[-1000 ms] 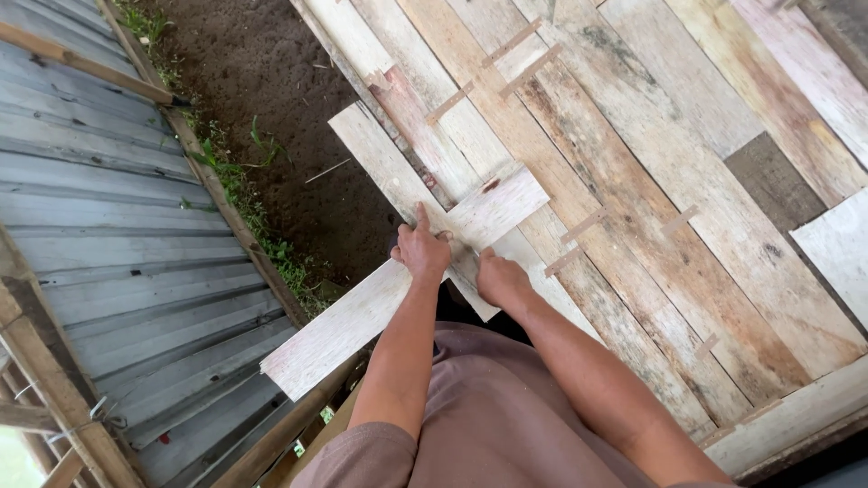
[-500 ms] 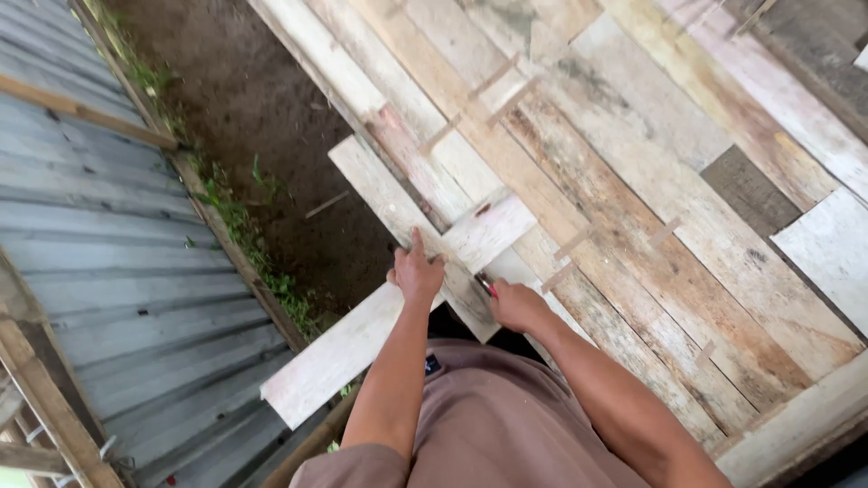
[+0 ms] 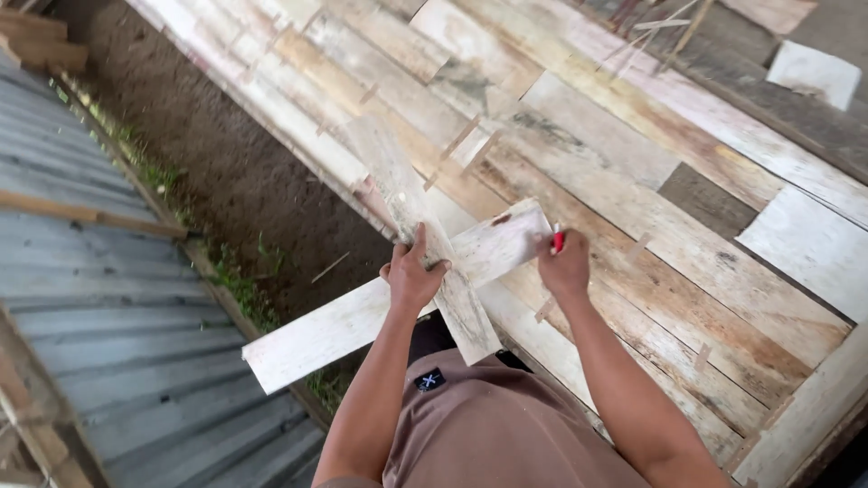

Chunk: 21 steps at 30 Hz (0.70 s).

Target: The person uses a red utility knife to cut and trim small pieces of light-colored wood on a wooden workbench. They repeatedly position, score, and break off sections, then place the cut pieces aside.

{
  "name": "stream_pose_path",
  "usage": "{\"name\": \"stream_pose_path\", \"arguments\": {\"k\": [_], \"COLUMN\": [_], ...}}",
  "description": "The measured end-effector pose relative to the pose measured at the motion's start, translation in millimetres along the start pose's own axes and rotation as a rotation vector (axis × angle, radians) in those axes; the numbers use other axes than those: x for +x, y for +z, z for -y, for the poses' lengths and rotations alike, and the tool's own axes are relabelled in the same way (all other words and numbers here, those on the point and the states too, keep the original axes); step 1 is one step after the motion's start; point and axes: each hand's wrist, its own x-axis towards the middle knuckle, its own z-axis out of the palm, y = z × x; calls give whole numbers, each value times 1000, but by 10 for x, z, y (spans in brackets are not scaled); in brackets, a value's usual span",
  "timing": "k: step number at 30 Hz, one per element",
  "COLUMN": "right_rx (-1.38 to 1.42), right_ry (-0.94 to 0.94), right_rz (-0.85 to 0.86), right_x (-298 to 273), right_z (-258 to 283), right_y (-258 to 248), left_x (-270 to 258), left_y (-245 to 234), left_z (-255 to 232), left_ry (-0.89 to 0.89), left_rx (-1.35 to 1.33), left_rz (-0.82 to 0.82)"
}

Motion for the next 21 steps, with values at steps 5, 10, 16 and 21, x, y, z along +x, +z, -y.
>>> {"name": "stream_pose_path", "arguments": {"k": [5, 10, 16, 21], "right_rx": [277, 531, 788, 539], "right_ry": [302, 354, 396, 447], "right_rz": [4, -75, -123, -356], "right_x": [488, 590, 652, 802], "right_z": [-111, -165, -61, -87], "right_y": [-252, -262, -267, -413], "left_x": [487, 947, 1602, 2067], "left_y": [-76, -243, -270, -127], "left_z": [-347, -786, -1259, -1391], "left_ry": [202, 403, 575, 659], "left_rx": [-7, -196, -322, 232], "left_rz": [109, 277, 428, 365]}}
